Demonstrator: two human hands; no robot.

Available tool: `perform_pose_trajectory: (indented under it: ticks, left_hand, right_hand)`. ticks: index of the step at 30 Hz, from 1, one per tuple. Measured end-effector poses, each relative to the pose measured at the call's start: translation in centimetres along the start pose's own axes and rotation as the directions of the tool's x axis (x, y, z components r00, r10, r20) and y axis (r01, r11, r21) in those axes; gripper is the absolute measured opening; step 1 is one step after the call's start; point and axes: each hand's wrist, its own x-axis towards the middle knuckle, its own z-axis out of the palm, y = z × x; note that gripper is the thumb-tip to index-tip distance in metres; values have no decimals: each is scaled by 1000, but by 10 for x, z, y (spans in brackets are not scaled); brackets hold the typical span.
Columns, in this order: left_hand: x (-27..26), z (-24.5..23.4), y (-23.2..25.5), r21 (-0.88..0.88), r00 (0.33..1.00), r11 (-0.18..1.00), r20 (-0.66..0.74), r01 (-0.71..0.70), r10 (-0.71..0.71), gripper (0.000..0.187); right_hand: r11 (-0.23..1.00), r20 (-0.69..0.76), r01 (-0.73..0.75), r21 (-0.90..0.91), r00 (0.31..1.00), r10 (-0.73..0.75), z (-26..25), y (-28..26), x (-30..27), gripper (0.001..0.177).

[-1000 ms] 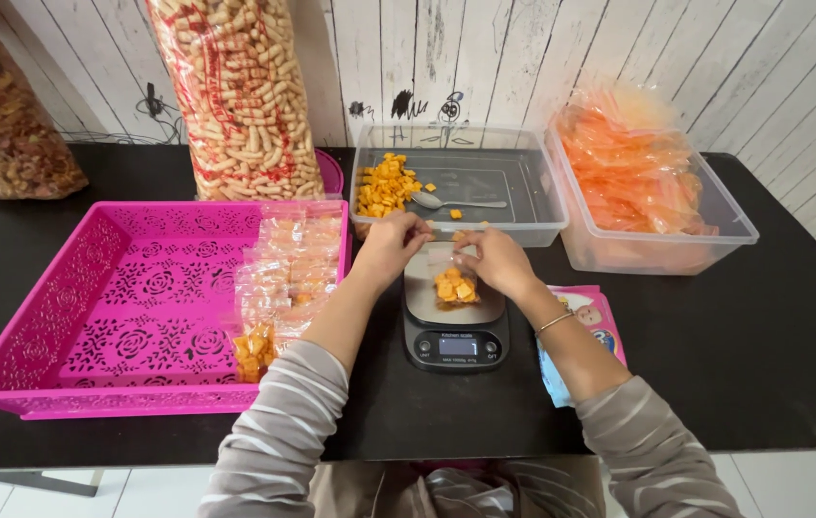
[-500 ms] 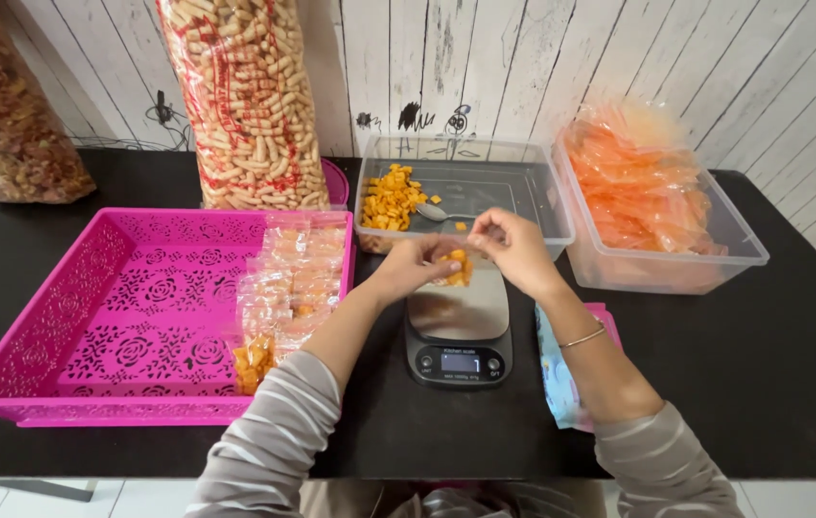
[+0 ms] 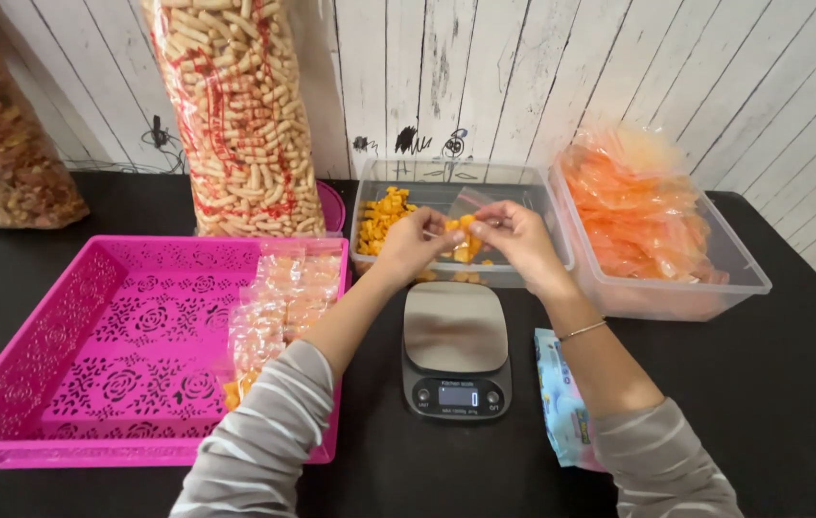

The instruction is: The person is filling small plastic bags with orange snack pieces, weighing them on a digital scale, and placing the filled bags into a pink basket.

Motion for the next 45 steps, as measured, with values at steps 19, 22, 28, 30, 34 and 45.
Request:
perform_pose_trajectory:
  ticks: [19, 22, 28, 30, 34, 45]
  left_hand:
    - [60, 31, -30, -213, 965, 948, -62, 237, -256, 43]
    - [58, 27, -39, -198, 968, 958, -101, 207, -230, 41]
    - [51, 23, -54, -453, 990, 890, -95, 52, -106, 41]
    - [40, 20, -39, -496, 985, 863, -78, 98, -157, 44]
    - [43, 26, -51, -478, 984, 875, -102, 80, -146, 46]
    - [55, 33, -74, -447, 980, 889, -118, 94, -163, 50]
  right_hand:
    - [988, -66, -92, 123, 993, 100, 6, 51, 50, 19]
    - [982, -60, -53, 179, 996, 65, 15, 38, 44, 19]
    - [956, -34, -60, 286, 997, 73, 14, 76, 56, 16]
    - [944, -37, -98, 315, 993, 115, 11, 89, 61, 15]
    - [943, -10, -120, 311, 991, 130, 13, 82, 59, 16]
    - [984, -50, -66, 167, 996, 75, 12, 83, 61, 29]
